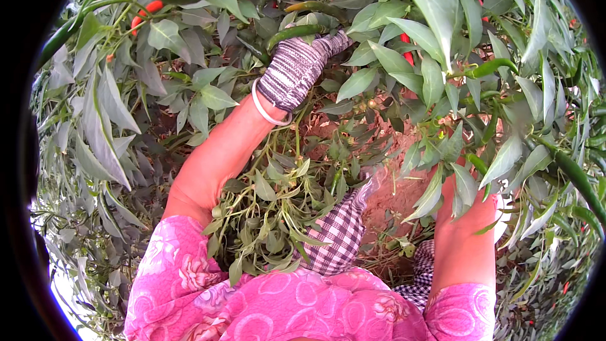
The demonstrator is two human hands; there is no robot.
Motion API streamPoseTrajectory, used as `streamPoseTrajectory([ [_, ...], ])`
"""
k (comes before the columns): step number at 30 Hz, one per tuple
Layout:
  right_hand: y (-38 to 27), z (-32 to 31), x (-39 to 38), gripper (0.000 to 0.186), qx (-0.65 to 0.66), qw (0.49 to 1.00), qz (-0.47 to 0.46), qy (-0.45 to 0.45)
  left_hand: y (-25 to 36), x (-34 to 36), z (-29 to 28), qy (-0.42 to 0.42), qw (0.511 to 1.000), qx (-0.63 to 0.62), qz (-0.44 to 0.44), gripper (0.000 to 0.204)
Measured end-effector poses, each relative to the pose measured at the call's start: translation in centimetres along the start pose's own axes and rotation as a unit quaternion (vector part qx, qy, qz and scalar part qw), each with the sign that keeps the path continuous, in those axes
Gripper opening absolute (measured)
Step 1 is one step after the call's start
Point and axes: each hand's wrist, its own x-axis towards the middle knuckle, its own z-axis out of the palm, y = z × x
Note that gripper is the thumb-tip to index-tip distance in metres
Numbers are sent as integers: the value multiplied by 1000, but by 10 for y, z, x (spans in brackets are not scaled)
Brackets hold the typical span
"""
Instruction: The person sits on the ground in a field and picks red chili peppers from the plants by hand. They place the harvested peppers into a white bucket positioned next to them.
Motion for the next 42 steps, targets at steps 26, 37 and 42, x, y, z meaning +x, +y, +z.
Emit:
streamPoseTrajectory([
  [26, 20, 85, -44, 20, -107, 977, -132, -130, -8, -34, -9, -47, 998, 45, -20, 27],
  [37, -83, 480, -168, 20, -159, 787, -511, -307, -255, -375, -85, 234, 538, -775, -235, 35],
  [42, -55, 647, -195, 25, -214, 818, -494, -202, -340, -520, -159, 411, 619, -595, -307, 22],
])
